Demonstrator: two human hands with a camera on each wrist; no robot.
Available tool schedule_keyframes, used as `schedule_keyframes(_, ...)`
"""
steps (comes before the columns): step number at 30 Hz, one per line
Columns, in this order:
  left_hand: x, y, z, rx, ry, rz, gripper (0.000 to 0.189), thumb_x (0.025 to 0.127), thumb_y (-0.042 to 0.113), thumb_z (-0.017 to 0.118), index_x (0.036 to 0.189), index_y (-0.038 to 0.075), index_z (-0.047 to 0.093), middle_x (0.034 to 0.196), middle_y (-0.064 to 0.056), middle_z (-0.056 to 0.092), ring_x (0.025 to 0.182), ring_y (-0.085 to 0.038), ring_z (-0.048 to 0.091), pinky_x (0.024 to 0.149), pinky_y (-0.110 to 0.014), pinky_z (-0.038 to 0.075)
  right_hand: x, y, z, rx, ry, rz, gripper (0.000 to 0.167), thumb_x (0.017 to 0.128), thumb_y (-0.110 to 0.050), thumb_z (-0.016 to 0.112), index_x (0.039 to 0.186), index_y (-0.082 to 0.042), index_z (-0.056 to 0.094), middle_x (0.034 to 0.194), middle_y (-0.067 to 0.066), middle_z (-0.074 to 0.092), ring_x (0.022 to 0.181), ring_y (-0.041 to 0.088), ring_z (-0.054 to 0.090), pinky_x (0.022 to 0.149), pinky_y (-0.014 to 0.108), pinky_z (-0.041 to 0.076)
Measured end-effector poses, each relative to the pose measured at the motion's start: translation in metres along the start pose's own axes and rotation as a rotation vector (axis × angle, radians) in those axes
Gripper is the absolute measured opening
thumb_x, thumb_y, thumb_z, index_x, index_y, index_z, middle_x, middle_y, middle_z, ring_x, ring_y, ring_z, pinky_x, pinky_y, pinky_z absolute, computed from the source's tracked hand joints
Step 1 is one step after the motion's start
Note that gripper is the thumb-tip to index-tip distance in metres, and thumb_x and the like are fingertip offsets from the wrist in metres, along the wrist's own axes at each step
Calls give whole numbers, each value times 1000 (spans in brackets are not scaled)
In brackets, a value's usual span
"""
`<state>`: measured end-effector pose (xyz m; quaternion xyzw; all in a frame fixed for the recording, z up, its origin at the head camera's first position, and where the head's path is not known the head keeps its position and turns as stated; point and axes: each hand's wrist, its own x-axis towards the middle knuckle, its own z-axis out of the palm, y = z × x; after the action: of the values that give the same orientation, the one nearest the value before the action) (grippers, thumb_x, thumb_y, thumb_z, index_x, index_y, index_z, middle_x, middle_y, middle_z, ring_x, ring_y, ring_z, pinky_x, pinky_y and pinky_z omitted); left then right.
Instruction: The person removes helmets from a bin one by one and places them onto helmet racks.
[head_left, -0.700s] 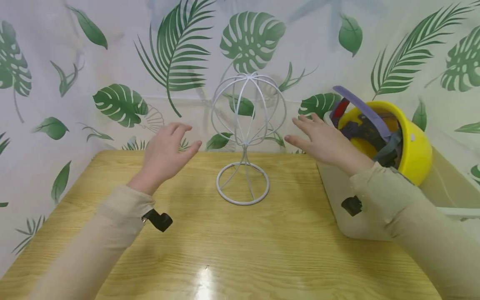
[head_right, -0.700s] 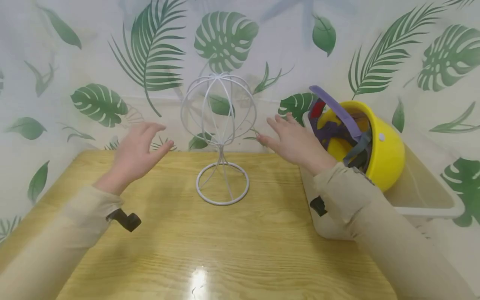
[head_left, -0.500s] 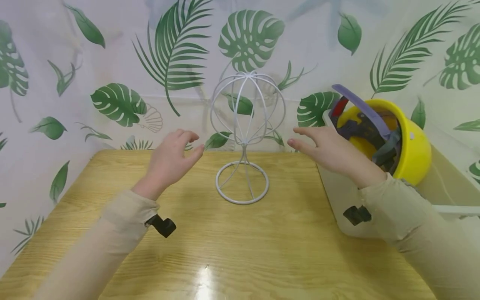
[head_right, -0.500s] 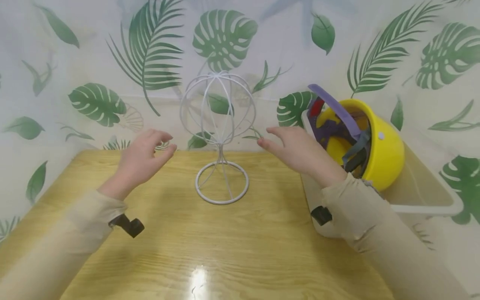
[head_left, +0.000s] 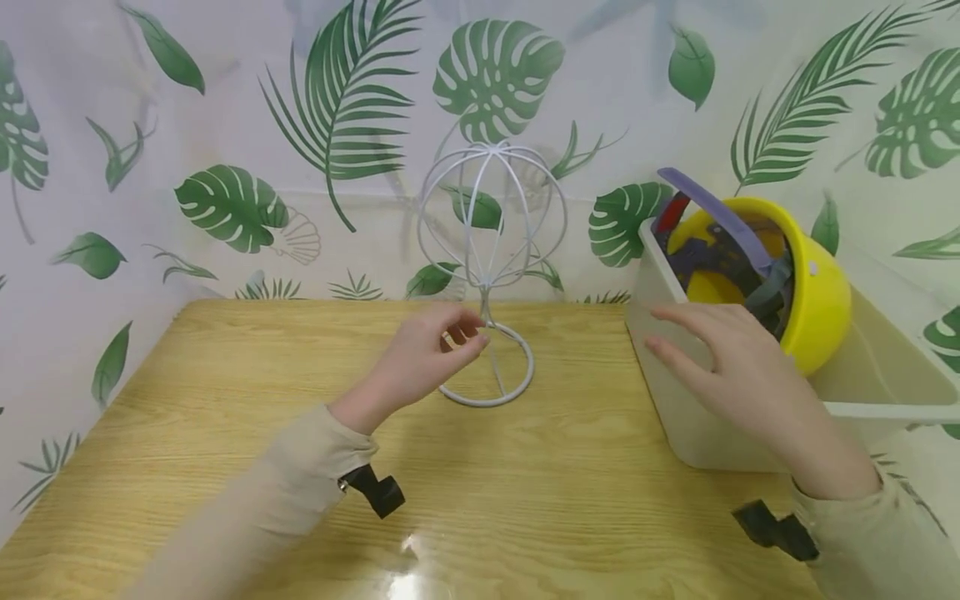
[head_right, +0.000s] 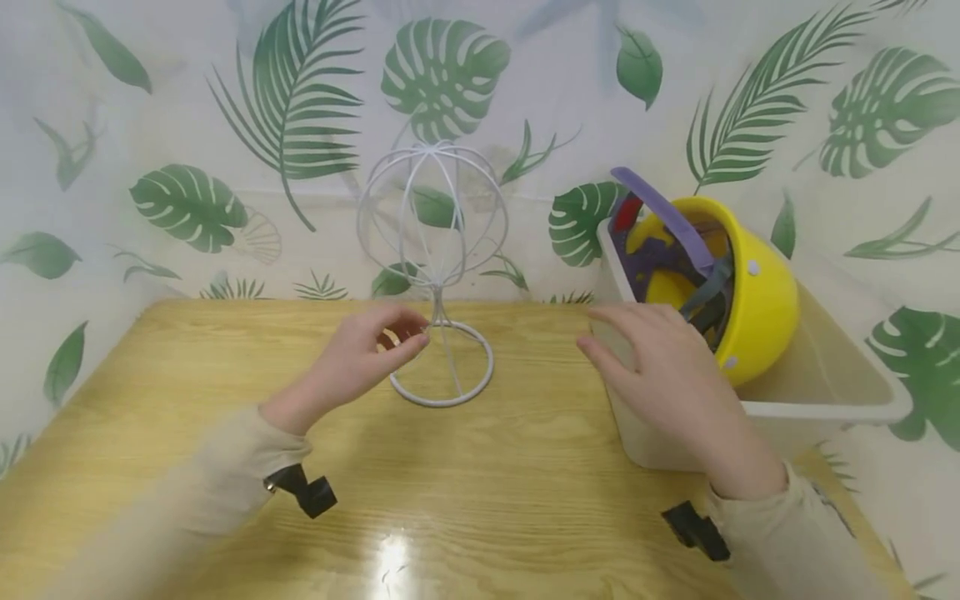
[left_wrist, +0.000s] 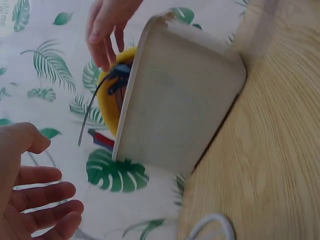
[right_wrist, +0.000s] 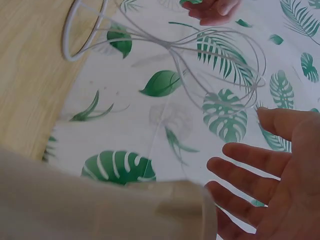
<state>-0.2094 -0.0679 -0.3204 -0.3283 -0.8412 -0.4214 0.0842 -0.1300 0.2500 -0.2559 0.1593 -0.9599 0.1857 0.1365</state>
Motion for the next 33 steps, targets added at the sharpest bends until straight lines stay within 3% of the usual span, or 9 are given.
schedule_keyframes(6, 10, 18, 22, -114, -26, 24, 22, 93, 19, 61, 109, 5, 64, 97, -1, 64, 85, -12, 58, 69, -24, 51, -32, 19, -2, -18, 106, 17, 42, 94, -33, 61, 126, -6, 60, 126, 17, 59, 115, 40, 44, 94, 57, 32)
schedule_keyframes(10, 17, 27, 35, -177, -51, 29, 22, 94, 19, 61, 111, 5, 64, 97, -1, 64, 85, -11, 58, 70, -24, 51, -52, 35, -6, -7, 110, 81, 45, 94, -32, 62, 129, -4, 57, 133, 21, 52, 120, 46, 38, 102, 62, 23)
schedule_keyframes(18, 31, 44, 54, -314, -84, -2, 24, 94, 20, 61, 114, 7, 63, 95, 0, 65, 87, -11, 59, 76, -26, 51, -79, 75, -10, 59, 197, 86, 54, 89, -18, 68, 135, 5, 48, 134, 33, 45, 124, 55, 32, 110, 61, 8)
schedule_keyframes(22, 39, 51, 62, -444, -101, -28, 25, 95, 21, 61, 116, 8, 63, 98, -1, 65, 89, -11, 59, 77, -27, 52, -89, 93, -14, 58, 247, 189, 59, 89, -18, 68, 137, 6, 43, 138, 35, 39, 130, 55, 26, 108, 65, 8)
schedule_keyframes(25, 45, 57, 68, -544, -110, -38, 24, 95, 20, 61, 115, 7, 63, 99, -3, 65, 88, -12, 60, 76, -28, 53, -96, 104, -13, 57, 350, 264, 59, 87, -14, 71, 136, 6, 45, 137, 34, 41, 132, 51, 28, 111, 59, 13)
schedule_keyframes(29, 56, 65, 77, -664, -124, -55, 23, 95, 16, 61, 114, 4, 62, 98, -6, 65, 86, -14, 61, 76, -29, 54, -102, 116, -11, 90, 506, 346, 60, 82, -11, 75, 134, 5, 48, 140, 30, 41, 136, 40, 27, 112, 53, 8)
schedule_keyframes(33, 67, 75, 84, -778, -138, -94, 23, 94, 12, 61, 114, 0, 62, 101, -11, 65, 84, -13, 61, 77, -27, 54, -107, 125, -10, 113, 525, 441, 66, 83, -16, 75, 138, 4, 43, 149, 24, 31, 141, 33, 15, 109, 61, 1)
